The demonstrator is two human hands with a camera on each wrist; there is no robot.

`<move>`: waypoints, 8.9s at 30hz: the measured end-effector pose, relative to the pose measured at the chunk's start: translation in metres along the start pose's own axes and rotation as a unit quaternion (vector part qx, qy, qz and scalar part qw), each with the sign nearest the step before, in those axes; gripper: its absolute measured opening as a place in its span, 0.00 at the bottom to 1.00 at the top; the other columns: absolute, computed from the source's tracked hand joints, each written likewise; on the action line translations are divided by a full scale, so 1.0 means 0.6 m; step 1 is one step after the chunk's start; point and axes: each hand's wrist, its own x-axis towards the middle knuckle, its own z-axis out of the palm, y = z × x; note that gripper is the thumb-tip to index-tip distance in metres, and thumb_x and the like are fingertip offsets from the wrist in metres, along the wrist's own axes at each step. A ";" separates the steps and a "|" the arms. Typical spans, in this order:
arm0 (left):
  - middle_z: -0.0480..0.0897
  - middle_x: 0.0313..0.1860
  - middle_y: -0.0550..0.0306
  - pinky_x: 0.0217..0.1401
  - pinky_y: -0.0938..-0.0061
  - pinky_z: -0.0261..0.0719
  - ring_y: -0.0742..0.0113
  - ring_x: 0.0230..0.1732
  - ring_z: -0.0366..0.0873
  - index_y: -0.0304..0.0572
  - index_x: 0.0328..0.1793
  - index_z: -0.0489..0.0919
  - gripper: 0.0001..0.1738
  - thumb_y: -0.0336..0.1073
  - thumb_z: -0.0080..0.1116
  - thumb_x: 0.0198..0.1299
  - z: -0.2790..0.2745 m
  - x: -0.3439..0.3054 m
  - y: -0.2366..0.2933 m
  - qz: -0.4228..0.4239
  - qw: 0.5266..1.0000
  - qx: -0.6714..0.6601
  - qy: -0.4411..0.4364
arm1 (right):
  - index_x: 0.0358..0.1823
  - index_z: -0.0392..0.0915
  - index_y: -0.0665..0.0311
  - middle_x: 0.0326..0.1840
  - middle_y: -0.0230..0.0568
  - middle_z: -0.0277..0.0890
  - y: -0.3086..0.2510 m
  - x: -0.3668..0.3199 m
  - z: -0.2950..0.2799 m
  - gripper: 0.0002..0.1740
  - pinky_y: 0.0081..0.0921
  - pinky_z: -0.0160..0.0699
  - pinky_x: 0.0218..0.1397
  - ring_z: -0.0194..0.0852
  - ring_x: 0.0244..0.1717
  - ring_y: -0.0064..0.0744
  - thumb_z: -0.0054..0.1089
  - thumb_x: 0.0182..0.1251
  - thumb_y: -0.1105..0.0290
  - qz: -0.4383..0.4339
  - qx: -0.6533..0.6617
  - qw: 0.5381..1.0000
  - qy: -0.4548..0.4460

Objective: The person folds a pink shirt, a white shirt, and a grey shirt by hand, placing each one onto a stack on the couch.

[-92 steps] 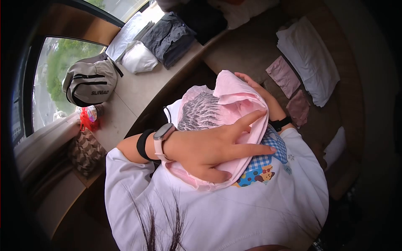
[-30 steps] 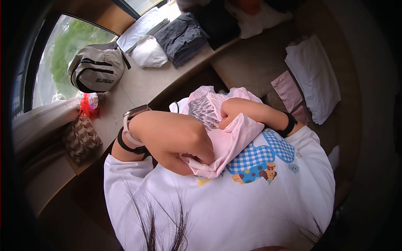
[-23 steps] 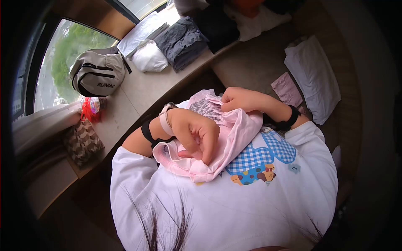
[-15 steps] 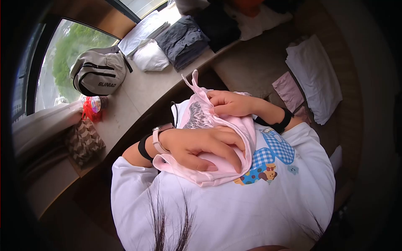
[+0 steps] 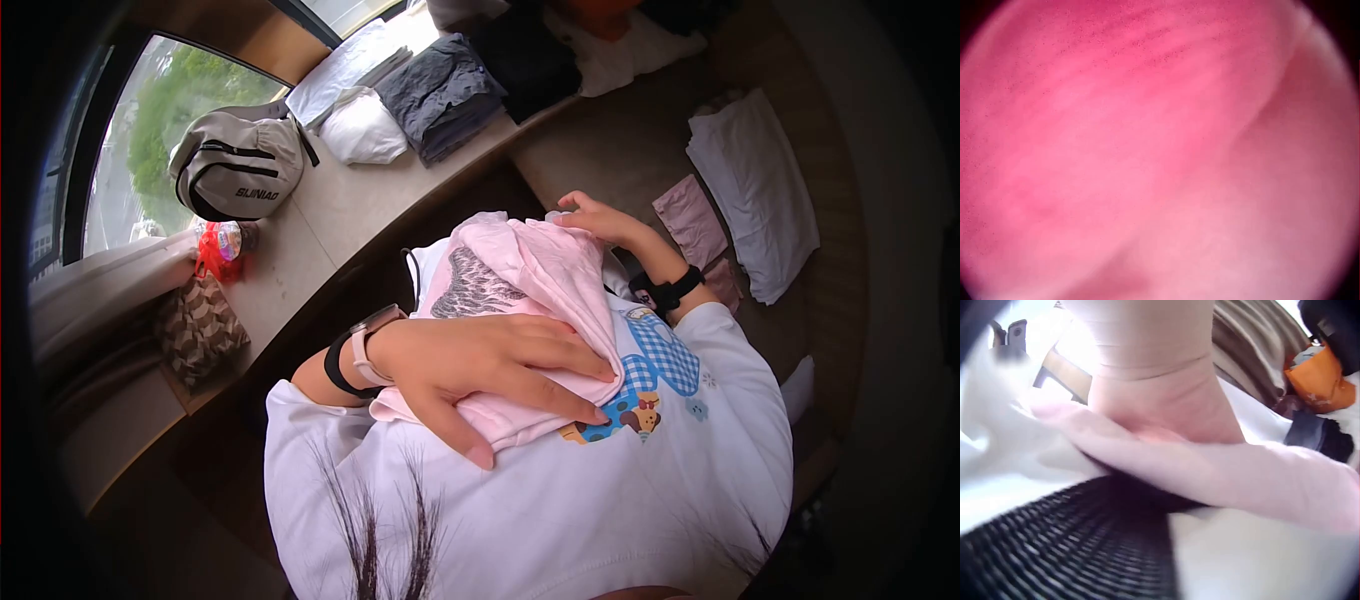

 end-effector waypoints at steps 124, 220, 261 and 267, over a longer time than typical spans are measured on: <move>0.62 0.66 0.47 0.70 0.66 0.52 0.57 0.65 0.61 0.28 0.67 0.55 0.43 0.62 0.38 0.60 -0.065 -0.239 -0.248 -0.333 0.682 -0.551 0.346 | 0.67 0.55 0.57 0.67 0.48 0.55 0.007 0.049 0.024 0.34 0.41 0.41 0.71 0.49 0.68 0.43 0.39 0.64 0.44 -0.061 -0.001 0.997 -0.050; 0.81 0.38 0.49 0.69 0.42 0.24 0.56 0.44 0.80 0.37 0.37 0.76 0.11 0.38 0.50 0.62 -0.079 -0.050 0.060 -0.010 0.973 -0.219 -0.076 | 0.34 0.72 0.70 0.45 0.61 0.74 -0.142 -0.188 -0.034 0.14 0.57 0.47 0.65 0.74 0.48 0.54 0.55 0.62 0.64 -0.558 0.277 0.560 -0.546; 0.75 0.51 0.46 0.51 0.72 0.75 0.61 0.50 0.75 0.26 0.58 0.63 0.24 0.26 0.52 0.55 0.022 -0.184 -0.066 -0.389 0.543 -0.362 0.650 | 0.60 0.59 0.73 0.54 0.52 0.67 -0.022 -0.106 0.053 0.32 0.31 0.73 0.56 0.70 0.54 0.39 0.57 0.50 0.84 0.004 0.602 0.798 0.034; 0.75 0.49 0.48 0.49 0.76 0.74 0.63 0.50 0.74 0.34 0.64 0.62 0.30 0.22 0.54 0.51 0.055 -0.160 -0.070 -0.407 0.529 -0.164 0.726 | 0.58 0.63 0.70 0.54 0.50 0.67 -0.008 -0.107 0.093 0.31 0.29 0.72 0.54 0.70 0.52 0.39 0.56 0.48 0.83 -0.057 0.500 0.832 0.233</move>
